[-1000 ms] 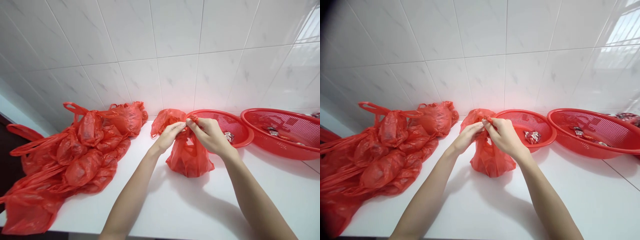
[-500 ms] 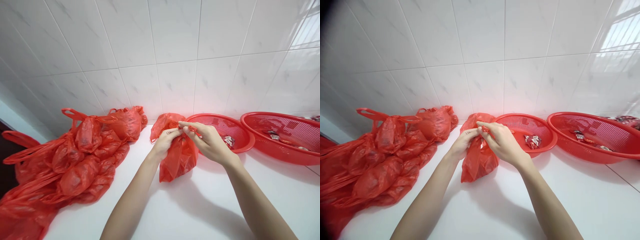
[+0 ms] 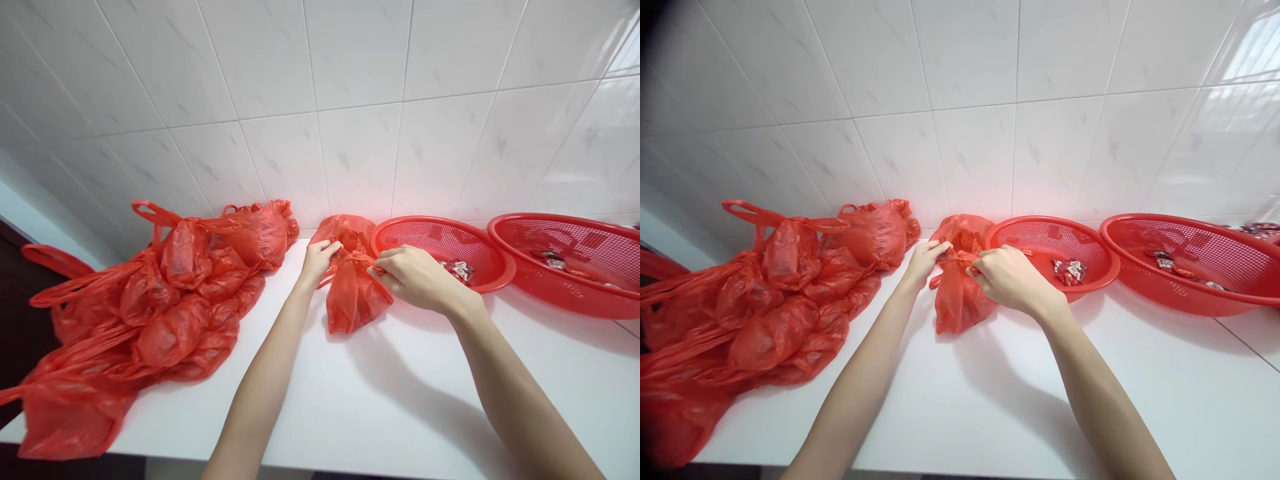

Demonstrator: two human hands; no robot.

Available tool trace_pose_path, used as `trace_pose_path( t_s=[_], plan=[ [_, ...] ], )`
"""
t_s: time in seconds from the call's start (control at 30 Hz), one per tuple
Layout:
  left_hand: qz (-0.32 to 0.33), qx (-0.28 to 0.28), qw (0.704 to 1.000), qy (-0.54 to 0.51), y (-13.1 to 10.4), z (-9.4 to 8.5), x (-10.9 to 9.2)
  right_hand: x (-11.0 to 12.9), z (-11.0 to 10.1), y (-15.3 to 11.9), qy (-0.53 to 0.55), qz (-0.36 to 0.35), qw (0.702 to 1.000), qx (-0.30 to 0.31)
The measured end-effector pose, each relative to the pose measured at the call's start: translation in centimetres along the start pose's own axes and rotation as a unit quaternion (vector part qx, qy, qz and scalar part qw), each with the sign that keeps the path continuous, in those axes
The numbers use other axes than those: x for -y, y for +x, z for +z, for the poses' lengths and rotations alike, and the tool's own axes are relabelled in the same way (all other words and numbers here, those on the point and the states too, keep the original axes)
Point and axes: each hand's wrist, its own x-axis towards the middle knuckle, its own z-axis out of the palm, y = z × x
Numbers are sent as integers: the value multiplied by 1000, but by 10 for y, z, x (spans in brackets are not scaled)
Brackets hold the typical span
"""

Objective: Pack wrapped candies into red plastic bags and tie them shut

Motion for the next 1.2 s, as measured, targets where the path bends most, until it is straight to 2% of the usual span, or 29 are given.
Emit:
trace_pose_path(
  t_s=[0.13,0.27,0.37,0.5,0.6,0.7,0.8,0.87,0.93,1.0,1.1,1.2],
  plan=[
    [-35,-39,998,26,11,-11,27,5,0,-5,-10,14,997,80],
    [-54,-62,996,35,14,-17,40,6,2,-7,22,19,994,102],
    [-34,-68,997,20,13,-17,30,2,1,-6,80,11,994,70],
    [20,-62,998,-13,9,-14,0,-6,-1,-3,187,-9,982,-17],
    [98,-16,994,-34,-5,-7,-26,-7,2,1,247,-7,966,-70],
    [174,70,982,-36,-29,2,-46,-4,8,6,330,5,938,-101],
    [202,133,970,-21,-52,11,-57,-1,11,7,416,27,906,-73],
    [217,147,965,-19,-62,14,-60,0,10,6,457,43,888,-41],
    [225,148,962,-33,-67,16,-63,0,6,4,488,51,871,-36],
    [220,168,960,-51,-70,19,-64,0,1,3,508,52,857,-66],
    [191,240,951,-47,-75,29,-62,4,-6,0,520,53,844,-118],
    [146,297,943,-17,-80,41,-54,11,-13,-5,518,45,844,-134]
  ],
)
